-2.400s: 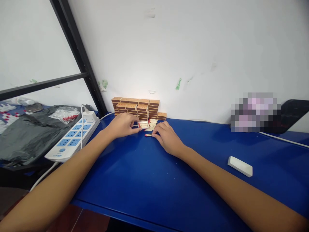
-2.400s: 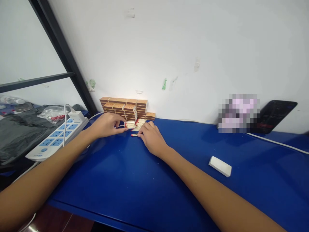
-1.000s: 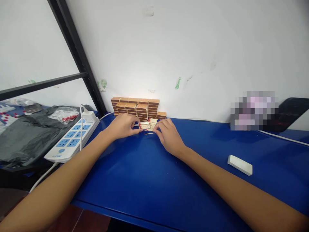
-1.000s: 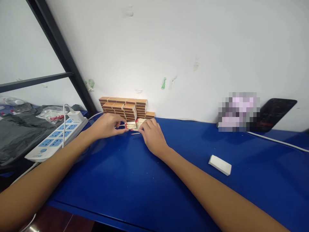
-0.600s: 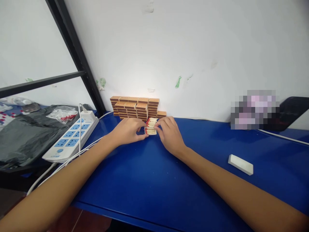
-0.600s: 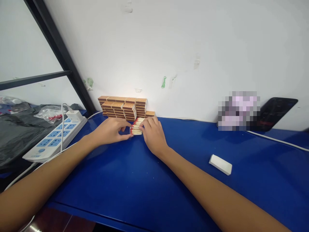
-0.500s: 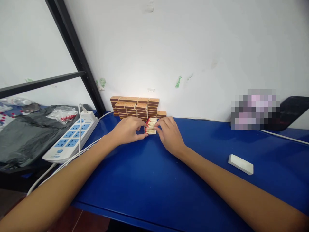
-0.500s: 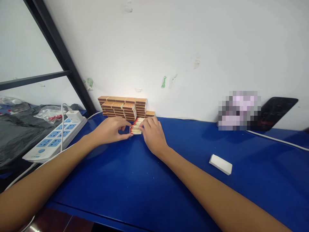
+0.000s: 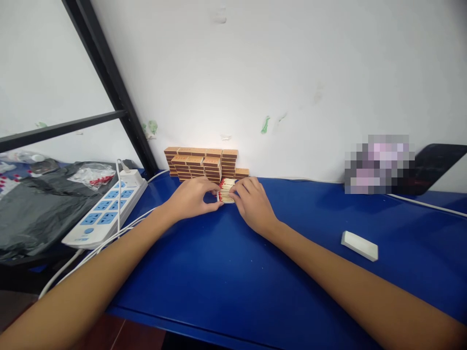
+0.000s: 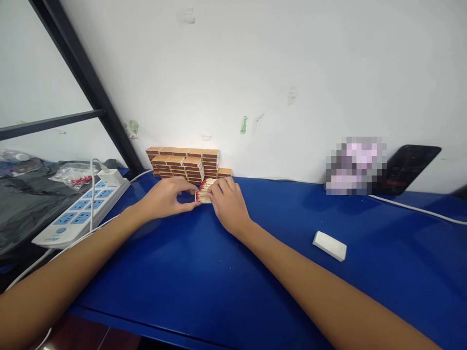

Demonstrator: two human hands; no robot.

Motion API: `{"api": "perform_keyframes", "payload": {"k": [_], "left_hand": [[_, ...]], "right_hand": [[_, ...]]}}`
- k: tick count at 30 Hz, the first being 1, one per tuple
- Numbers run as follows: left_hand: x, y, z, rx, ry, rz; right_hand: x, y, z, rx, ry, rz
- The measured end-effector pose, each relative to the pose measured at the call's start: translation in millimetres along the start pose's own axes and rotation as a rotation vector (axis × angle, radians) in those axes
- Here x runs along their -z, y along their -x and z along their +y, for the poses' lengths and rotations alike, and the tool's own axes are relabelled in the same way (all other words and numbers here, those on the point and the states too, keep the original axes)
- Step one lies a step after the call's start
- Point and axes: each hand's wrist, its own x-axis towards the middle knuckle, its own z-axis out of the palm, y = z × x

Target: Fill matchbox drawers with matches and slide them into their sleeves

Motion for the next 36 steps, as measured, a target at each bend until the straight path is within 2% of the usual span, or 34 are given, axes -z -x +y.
{"api": "perform_keyframes", "payload": {"k": [4, 13, 24, 36], "left_hand": [[5.1, -1, -10, 0.041, -0.022, 0.02], [8.8, -1, -19, 0.109, -0.115, 0.137], [7.9, 0, -19, 0.095, -0.128, 0.111], [6.9, 0, -22, 0.072, -0.108, 0.12]], "right_hand": [[1, 1, 0, -0.039, -0.032, 0.032], [-5, 4, 4, 0.031, -0.076, -0.103], [-8, 4, 6, 0.028, -0.066, -0.168], [-10, 4, 10, 0.03, -0.195, -0.134]]}}
